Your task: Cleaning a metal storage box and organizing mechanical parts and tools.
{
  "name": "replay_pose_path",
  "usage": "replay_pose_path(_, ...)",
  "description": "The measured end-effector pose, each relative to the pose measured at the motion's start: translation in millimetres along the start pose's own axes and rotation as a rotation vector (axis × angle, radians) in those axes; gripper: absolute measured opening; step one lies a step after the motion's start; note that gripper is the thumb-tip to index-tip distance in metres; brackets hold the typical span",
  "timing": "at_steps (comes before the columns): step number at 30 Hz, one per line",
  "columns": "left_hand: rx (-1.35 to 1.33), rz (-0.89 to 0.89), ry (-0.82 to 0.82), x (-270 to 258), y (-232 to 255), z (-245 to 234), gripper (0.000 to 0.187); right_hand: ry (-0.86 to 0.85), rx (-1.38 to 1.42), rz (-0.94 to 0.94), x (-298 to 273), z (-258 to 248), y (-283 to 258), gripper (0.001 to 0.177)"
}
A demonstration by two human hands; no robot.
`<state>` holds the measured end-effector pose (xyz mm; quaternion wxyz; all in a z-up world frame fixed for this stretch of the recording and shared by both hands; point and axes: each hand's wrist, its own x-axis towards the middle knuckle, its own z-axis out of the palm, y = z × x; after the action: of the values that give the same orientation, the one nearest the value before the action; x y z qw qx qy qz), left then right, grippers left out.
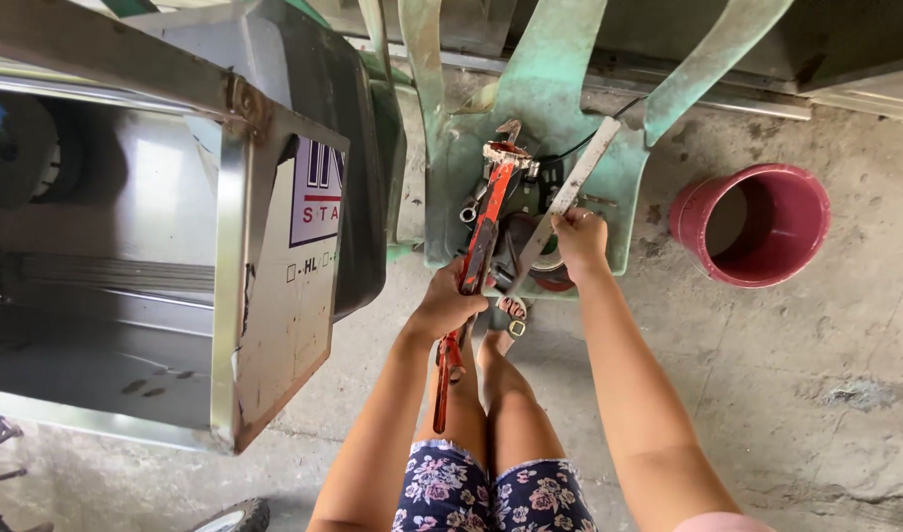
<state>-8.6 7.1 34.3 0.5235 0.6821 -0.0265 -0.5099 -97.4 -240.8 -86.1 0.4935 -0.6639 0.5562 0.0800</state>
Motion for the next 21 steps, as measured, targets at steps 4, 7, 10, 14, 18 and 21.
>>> replay_pose_path(4,-0.137,-0.086,-0.087,-30,57,13,0.056,-0.014,0.115,-0.227,-61,-55,-49,0.012)
replay_pose_path(7,-0.167,0.116,-0.148,-61,82,23,0.056,0.077,0.045,-0.476,-125,-102,-105,0.013)
replay_pose_path(10,-0.174,0.263,-0.171,-114,140,33,0.057,0.159,0.107,-0.688,-172,-147,-150,0.014)
replay_pose_path(14,-0.174,0.443,-0.134,-191,210,35,0.045,0.102,0.326,-0.788,-232,-209,-219,0.016)
replay_pose_path(18,-0.213,0.715,-0.061,-254,270,8,0.039,-0.036,0.523,-1.055,-307,-238,-296,0.013)
replay_pose_path(21,-0.374,0.834,0.130,-282,297,-22,0.036,-0.141,0.648,-1.216,-359,-235,-348,0.014)
